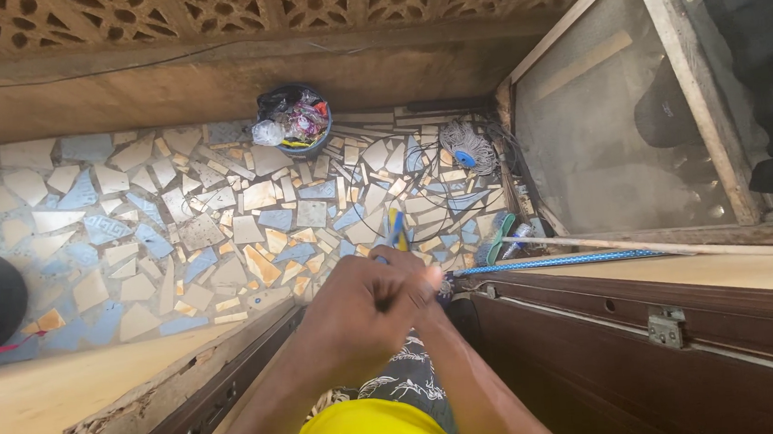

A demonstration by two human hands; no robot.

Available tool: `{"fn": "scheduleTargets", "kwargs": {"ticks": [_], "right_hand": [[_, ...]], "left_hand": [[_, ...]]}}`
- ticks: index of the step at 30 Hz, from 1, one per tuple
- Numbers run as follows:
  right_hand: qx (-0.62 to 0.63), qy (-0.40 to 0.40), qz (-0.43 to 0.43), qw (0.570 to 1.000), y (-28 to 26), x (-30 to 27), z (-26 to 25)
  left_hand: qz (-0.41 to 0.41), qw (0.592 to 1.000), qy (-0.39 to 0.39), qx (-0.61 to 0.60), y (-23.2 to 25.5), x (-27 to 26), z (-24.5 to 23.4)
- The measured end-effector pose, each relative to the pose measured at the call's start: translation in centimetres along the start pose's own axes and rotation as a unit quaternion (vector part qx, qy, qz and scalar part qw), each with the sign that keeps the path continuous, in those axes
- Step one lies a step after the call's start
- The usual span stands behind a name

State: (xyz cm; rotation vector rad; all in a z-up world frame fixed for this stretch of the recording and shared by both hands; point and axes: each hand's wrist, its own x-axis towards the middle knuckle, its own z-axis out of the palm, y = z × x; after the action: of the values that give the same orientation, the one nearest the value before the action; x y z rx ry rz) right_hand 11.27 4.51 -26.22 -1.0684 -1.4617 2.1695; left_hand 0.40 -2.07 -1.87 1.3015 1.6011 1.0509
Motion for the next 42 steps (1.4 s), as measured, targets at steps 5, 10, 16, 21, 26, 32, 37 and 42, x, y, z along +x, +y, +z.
{"fn": "scheduleTargets", "kwargs": {"ticks": [5, 10, 16, 21, 26, 32, 37, 42], "right_hand": [[0.174, -0.016, 0.005, 0.985, 9.4, 2.7, -0.9], [0.322, -0.022, 0.03, 0.946, 1.0, -3.4, 3.6], [0.419, -0.04, -0.018, 0.907, -9.7, -5.6, 5.6], [0.264, -0.19, -0.232, 0.917, 0.5, 5.2, -2.2], [0.188, -0.004, -0.044, 0.981, 7.4, 12.8, -5.3], [0.217, 0.025, -0.104, 0.97, -6.6, 4.3, 0.2], [0.16, -0.018, -0.255, 0.953, -10.5, 5.9, 0.2], [0.469, -0.158, -0.133, 0.859, -5.7, 13.2, -1.9]], "left_hand": [[-0.133, 0.989, -0.013, -0.067, -2.2, 0.3, 0.8], [-0.117, 0.991, -0.044, -0.047, 2.5, 0.0, -0.9], [-0.069, 0.996, -0.051, 0.011, 4.6, 1.5, -1.5], [-0.09, 0.995, -0.038, -0.028, 0.4, 4.1, -1.2], [-0.034, 0.998, 0.018, -0.056, -6.4, 6.6, 1.2], [-0.016, 0.999, 0.028, -0.005, -0.8, 8.1, 1.4], [0.03, 0.997, 0.069, -0.023, 2.2, 9.9, -0.5], [0.023, 0.993, 0.115, -0.023, -2.0, 10.6, -0.9]]}}
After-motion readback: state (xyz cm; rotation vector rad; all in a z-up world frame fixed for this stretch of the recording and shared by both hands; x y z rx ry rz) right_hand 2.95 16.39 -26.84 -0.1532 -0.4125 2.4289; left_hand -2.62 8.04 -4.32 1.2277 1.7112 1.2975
